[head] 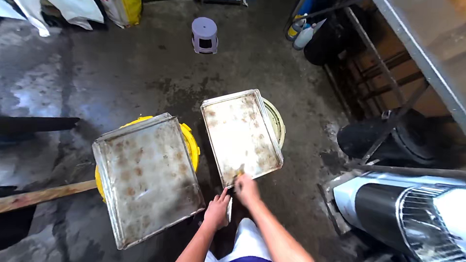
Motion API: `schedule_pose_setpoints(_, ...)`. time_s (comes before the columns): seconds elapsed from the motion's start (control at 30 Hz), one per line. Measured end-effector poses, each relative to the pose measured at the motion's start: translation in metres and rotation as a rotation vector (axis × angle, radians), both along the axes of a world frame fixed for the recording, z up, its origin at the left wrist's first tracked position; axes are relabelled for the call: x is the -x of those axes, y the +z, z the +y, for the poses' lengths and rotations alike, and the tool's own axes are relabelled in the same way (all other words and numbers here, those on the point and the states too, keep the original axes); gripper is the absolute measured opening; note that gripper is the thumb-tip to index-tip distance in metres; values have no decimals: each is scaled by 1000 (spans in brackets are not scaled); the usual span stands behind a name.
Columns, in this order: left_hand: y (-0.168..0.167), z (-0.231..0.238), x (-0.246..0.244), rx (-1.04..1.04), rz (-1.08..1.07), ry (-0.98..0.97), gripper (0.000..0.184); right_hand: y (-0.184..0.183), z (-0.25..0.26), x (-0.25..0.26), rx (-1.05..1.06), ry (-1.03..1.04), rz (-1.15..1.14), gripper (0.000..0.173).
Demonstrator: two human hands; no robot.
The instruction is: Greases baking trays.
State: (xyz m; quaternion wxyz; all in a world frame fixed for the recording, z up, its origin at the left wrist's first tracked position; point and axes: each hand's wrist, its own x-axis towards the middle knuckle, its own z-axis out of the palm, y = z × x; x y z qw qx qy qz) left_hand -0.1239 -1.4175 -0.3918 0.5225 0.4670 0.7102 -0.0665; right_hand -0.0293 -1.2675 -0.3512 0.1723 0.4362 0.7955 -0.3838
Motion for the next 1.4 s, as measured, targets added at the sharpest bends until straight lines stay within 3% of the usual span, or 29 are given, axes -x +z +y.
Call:
schedule_pose_setpoints(0.07, -5, 5, -5, 53, 15, 28, 92, -25, -16, 2, 116, 25, 241, 32)
schedule_pose_setpoints(0.13, -5, 3, -8, 80, 18, 59, 90, -27, 22, -29, 135, -171, 387, 28)
schedule_pose_setpoints(0.23, -6, 8, -4, 96, 10, 89, 93, -15, 118, -67, -195, -355, 288, 26)
schedule_pose_setpoints(0.27, -7, 8, -6, 100, 3, 97, 94, -10, 127, -59, -246, -338, 150, 28)
schedule_pose_setpoints(0.33, -8, 10, -6, 114, -9, 100, 94, -4, 94, -8, -132, -195, -36, 31)
schedule_pose_setpoints(0.37, -7, 10, -6, 121, -12, 102, 93, -9, 64, 19, -49, -90, 2, 29)
schedule_pose_setpoints(0.43, -4, 13, -4, 130, -14, 116, 92, -30, 35, 47, 67, 11, 288, 29)
schedule_pose_setpoints(0.5, -5, 15, -1, 142, -4, 115, 94, -38, 80, 39, 103, -101, 443, 29)
schedule_pose_setpoints(0.53, -6, 15, 0, 149, -7, 120, 94, -34, 117, 27, 17, -162, 435, 28)
schedule_pose_setpoints(0.6, -7, 15, -1, 160, -35, 140, 94, -18, 183, 16, -196, -169, 214, 30)
schedule_pose_setpoints(0.63, -5, 14, -4, 160, -44, 146, 92, -12, 190, 27, -226, -149, 58, 31)
schedule_pose_setpoints(0.7, -5, 17, 0, 152, -41, 151, 89, -5, 150, 85, -112, -38, -140, 29)
schedule_pose_setpoints(0.73, -5, 17, 0, 160, -42, 153, 89, -11, 119, 111, -43, 57, -112, 28)
schedule_pose_setpoints(0.8, -6, 18, 1, 181, -49, 151, 89, -24, 100, 132, 88, 149, 189, 28)
schedule_pose_setpoints(0.87, -5, 19, 3, 187, -58, 160, 90, -27, 156, 118, 180, -29, 414, 29)
schedule_pose_setpoints(0.97, -5, 18, 3, 177, -65, 184, 88, -13, 260, 103, -134, -172, 273, 32)
schedule_pose_setpoints(1.0, -4, 16, 1, 182, -69, 188, 89, -3, 260, 119, -193, -153, 110, 34)
schedule_pose_setpoints(1.07, -4, 16, 2, 198, -76, 182, 88, 5, 207, 179, -171, -36, -93, 32)
schedule_pose_setpoints(1.13, -6, 16, 2, 207, -84, 172, 88, -10, 159, 222, -65, 136, 88, 29)
schedule_pose_setpoints(1.17, -6, 17, 3, 208, -81, 170, 87, -15, 161, 232, 45, 119, 259, 30)
schedule_pose_setpoints(1.23, -4, 15, 3, 205, -69, 179, 86, -10, 211, 228, 166, -131, 432, 30)
schedule_pose_setpoints(1.33, -5, 16, 0, 192, -61, 227, 86, -7, 318, 203, -219, -249, 310, 32)
schedule_pose_setpoints(1.4, -6, 15, -5, 190, -78, 273, 88, -10, 302, 206, -315, -109, 64, 35)
